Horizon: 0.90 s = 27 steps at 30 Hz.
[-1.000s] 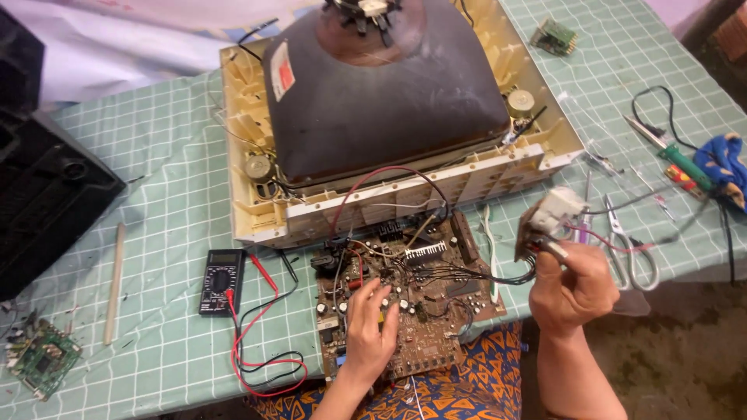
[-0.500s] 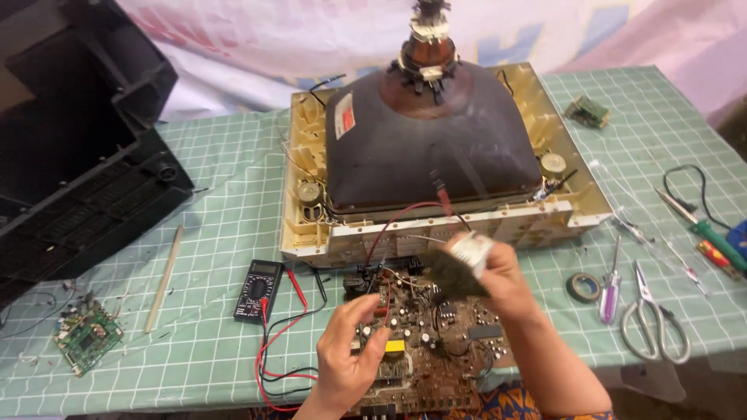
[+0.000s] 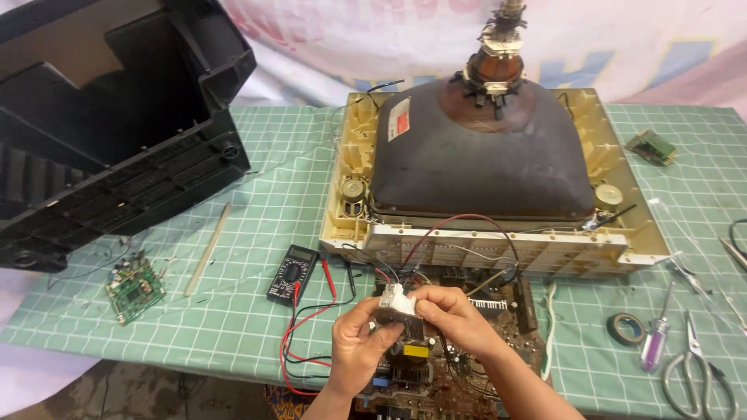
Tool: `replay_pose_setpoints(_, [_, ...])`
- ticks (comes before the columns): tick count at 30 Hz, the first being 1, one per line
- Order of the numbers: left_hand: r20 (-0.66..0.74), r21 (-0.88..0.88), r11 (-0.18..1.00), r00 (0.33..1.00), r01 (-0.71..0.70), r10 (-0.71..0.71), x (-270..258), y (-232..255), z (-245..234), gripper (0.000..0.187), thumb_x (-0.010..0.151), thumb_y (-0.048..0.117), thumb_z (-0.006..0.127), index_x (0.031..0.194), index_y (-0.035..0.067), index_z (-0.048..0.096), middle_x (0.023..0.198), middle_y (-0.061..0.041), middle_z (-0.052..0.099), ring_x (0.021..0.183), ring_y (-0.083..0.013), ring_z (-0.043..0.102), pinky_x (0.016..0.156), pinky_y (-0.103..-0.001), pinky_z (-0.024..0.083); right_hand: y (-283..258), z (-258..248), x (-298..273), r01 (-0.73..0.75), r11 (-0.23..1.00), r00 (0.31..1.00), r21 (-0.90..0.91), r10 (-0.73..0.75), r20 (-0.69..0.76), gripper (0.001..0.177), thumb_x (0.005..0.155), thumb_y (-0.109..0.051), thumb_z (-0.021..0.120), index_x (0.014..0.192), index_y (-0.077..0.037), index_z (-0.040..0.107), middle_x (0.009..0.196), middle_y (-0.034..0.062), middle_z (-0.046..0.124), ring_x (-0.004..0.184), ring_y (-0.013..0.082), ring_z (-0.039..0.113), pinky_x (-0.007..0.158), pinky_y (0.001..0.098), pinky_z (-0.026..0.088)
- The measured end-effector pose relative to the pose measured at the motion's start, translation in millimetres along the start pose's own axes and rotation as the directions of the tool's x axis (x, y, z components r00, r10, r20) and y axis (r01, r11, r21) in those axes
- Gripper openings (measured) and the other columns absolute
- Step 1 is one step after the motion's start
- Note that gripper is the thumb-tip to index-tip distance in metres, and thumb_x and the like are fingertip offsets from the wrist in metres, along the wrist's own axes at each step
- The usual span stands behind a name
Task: Cleaning a circuit board from a disassembled CRT television using a toothbrush to remove dust and debris.
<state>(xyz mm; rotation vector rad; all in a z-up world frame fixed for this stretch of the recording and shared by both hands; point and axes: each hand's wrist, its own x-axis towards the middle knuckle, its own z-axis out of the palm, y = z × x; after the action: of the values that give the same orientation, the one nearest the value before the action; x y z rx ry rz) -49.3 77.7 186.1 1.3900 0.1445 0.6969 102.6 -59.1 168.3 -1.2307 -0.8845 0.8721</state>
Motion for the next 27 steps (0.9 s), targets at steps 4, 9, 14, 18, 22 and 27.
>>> replay_pose_setpoints(4, [-0.063,-0.052,0.998,0.998,0.022,-0.025,-7.5,-6.2,-12.6,0.034,0.085,0.000,0.078,0.118,-0.002,0.071,0.104,-0.010,0.073,0.094,-0.0203,0.070,0.084,-0.032,0.059,-3.4,3.5,-8.0,0.106,0.983,0.987,-0.147,-0.122,-0.107,0.033,0.101,-0.024,0.057,0.121,-0.003,0.072,0.108,0.0105,0.080,0.098,0.0187,0.078,0.086,0.0315,0.065])
replay_pose_setpoints(9, [-0.190,-0.079,0.996,0.981,-0.051,0.036,-19.1,-15.6,-33.6,0.041,0.080,-0.006,0.077,0.120,0.001,0.071,0.108,-0.014,0.078,0.094,-0.0259,0.076,0.085,-0.036,0.065,11.9,-13.5,-40.5,0.210,0.856,0.911,-0.472,-0.346,-0.223,0.025,0.098,-0.018,0.058,0.111,-0.007,0.076,0.107,0.0115,0.080,0.097,0.0210,0.078,0.085,0.0300,0.067])
replay_pose_setpoints(14, [-0.452,-0.006,0.999,0.891,-0.053,0.044,-46.9,-35.6,-70.2,0.033,0.083,0.002,0.076,0.115,0.000,0.070,0.104,-0.012,0.076,0.091,-0.0222,0.072,0.084,-0.036,0.062,13.9,-34.0,-86.0,0.058,0.912,0.779,-0.406,-0.295,-0.552,0.019,0.097,-0.002,0.058,0.105,-0.002,0.075,0.095,0.0106,0.078,0.089,0.0189,0.075,0.080,0.0275,0.063])
replay_pose_setpoints(18, [-0.554,0.019,0.981,0.814,-0.194,0.172,-49.6,-24.5,-87.7,0.033,0.083,0.006,0.078,0.115,0.002,0.071,0.103,-0.011,0.075,0.088,-0.0233,0.073,0.080,-0.038,0.068,39.0,-39.8,-118.9,-0.078,0.922,0.685,-0.378,-0.226,-0.692,0.016,0.100,-0.005,0.059,0.103,-0.002,0.075,0.092,0.0087,0.075,0.086,0.0161,0.072,0.079,0.0263,0.061])
replay_pose_setpoints(22, [-0.641,-0.042,0.989,0.763,-0.145,0.084,-58.9,-23.5,-92.3,0.039,0.086,0.005,0.071,0.123,-0.004,0.064,0.102,-0.018,0.071,0.085,-0.0271,0.071,0.066,-0.046,0.067,70.7,-39.4,-143.9,-0.058,0.930,0.722,-0.362,-0.211,-0.659,0.017,0.098,-0.007,0.061,0.107,-0.002,0.075,0.096,0.0124,0.078,0.089,0.0191,0.076,0.080,0.0267,0.065])
replay_pose_setpoints(27, [-0.534,-0.006,0.998,0.844,-0.070,0.056,-94.7,-57.8,-63.0,0.041,0.083,0.008,0.078,0.123,0.009,0.071,0.112,-0.013,0.075,0.093,-0.0235,0.074,0.081,-0.039,0.066,81.0,-14.9,-150.2,0.014,0.929,0.781,-0.370,-0.241,-0.576,0.017,0.093,-0.005,0.062,0.096,-0.007,0.078,0.088,0.0093,0.080,0.078,0.0156,0.077,0.067,0.0226,0.066])
